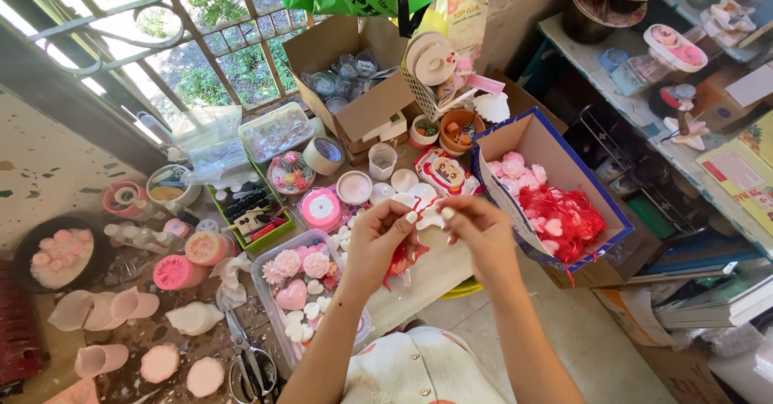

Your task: The person is shown hand-crafting or assembling small decorative items that appear to be heart-shaped scented wax melts or small candles, decorating them with small artificial flowers and packaging them.

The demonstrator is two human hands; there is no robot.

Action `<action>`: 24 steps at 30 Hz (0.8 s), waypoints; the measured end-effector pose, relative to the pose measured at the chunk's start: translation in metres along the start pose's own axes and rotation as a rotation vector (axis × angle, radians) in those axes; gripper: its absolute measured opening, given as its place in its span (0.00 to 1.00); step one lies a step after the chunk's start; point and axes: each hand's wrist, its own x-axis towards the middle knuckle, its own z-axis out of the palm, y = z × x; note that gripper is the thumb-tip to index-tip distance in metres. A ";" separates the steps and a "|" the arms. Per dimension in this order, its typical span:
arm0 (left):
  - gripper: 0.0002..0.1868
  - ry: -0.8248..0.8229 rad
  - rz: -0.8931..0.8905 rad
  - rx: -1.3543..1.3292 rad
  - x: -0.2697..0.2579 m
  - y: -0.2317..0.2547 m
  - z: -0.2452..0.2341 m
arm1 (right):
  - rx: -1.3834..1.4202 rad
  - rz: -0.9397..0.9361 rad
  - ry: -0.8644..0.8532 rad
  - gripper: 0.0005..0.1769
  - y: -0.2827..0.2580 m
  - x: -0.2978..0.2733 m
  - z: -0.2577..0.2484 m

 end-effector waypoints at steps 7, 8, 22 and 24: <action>0.08 -0.031 -0.029 0.090 -0.002 0.002 0.006 | 0.058 0.168 -0.018 0.11 -0.004 -0.010 0.018; 0.08 -0.037 -0.043 0.101 -0.002 0.002 0.007 | 0.039 0.157 -0.042 0.11 -0.007 -0.010 0.018; 0.07 -0.293 -0.251 0.103 0.021 -0.021 0.041 | 0.231 0.184 0.172 0.09 0.008 -0.037 -0.037; 0.06 -0.328 -0.281 0.123 0.025 -0.033 0.049 | 0.379 0.211 0.208 0.09 0.007 -0.049 -0.048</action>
